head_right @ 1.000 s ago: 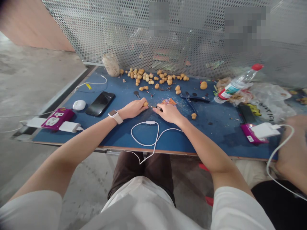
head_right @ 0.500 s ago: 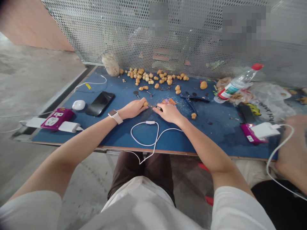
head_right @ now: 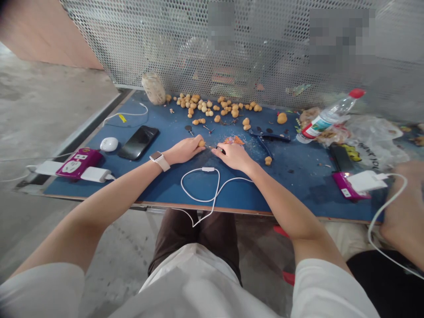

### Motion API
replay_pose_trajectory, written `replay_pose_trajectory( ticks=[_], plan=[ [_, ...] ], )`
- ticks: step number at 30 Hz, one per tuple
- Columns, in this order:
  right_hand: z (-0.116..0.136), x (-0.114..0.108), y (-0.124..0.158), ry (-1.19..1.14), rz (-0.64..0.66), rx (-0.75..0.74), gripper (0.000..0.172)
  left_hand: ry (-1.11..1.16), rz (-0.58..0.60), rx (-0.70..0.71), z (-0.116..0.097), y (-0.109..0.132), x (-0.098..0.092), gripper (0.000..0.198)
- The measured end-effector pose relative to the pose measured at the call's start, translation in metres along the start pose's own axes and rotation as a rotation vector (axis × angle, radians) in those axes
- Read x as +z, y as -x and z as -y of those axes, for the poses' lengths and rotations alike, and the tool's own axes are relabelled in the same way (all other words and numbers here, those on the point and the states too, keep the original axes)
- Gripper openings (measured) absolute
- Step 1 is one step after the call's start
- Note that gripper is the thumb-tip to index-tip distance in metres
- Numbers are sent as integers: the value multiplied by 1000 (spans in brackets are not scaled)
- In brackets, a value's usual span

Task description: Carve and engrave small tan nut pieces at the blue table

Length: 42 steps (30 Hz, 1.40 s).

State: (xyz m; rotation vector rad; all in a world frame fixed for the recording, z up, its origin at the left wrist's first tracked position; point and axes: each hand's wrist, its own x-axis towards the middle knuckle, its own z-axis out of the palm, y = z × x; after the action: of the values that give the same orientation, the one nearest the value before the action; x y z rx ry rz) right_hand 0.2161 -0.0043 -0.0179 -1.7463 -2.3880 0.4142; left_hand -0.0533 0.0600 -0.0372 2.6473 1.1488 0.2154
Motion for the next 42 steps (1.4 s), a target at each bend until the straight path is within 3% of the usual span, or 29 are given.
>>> replay_pose_trajectory(
  ticks=[33,42],
  plan=[
    [0,-2,0,-7,5,10,43,3,-18,11,2,-1,3,18],
    [1,-3,2,-16,9,-1,42,-13,19,-32,-6,1,-3,19]
  ],
)
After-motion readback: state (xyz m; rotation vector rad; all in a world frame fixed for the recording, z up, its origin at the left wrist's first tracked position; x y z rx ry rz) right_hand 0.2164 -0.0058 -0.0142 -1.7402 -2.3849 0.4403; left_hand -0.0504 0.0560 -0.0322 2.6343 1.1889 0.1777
